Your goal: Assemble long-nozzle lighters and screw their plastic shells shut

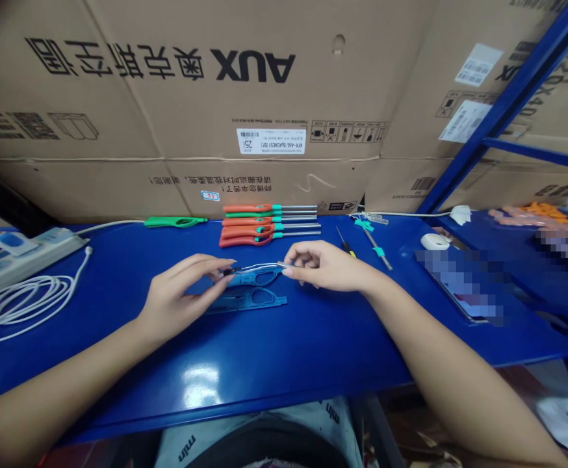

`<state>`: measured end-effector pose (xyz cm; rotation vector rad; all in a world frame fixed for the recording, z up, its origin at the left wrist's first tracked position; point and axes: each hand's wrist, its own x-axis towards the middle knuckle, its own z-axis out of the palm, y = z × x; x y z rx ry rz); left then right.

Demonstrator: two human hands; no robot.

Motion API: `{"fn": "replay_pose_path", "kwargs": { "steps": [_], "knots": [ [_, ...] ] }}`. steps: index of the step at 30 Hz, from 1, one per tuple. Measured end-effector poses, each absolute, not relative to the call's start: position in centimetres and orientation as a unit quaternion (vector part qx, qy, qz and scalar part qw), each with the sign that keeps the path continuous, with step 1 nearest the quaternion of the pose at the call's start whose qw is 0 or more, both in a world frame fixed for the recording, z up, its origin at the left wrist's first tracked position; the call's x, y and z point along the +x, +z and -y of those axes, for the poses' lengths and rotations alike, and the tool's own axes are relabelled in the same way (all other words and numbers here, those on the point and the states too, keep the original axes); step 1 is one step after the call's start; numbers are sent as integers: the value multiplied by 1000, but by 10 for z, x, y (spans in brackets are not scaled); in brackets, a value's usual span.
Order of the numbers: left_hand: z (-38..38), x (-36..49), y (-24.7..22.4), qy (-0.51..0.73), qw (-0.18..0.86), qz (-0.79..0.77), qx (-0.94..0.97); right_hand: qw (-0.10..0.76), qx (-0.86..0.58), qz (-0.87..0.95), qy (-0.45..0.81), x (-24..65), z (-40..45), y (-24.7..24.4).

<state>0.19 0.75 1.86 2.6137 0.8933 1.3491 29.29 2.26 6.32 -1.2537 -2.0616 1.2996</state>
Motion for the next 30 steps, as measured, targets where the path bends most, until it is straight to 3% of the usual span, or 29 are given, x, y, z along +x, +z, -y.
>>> {"fn": "replay_pose_path", "kwargs": {
  "steps": [6,12,30],
  "knots": [
    [-11,3,16,418,67,-298,855,138,-430,793,408,298,-25,62],
    [-15,0,10,298,89,-300,902,79,-435,807,390,298,-26,55],
    [-12,2,14,226,110,-296,921,67,-373,892,245,290,-20,50]
  ]
}}
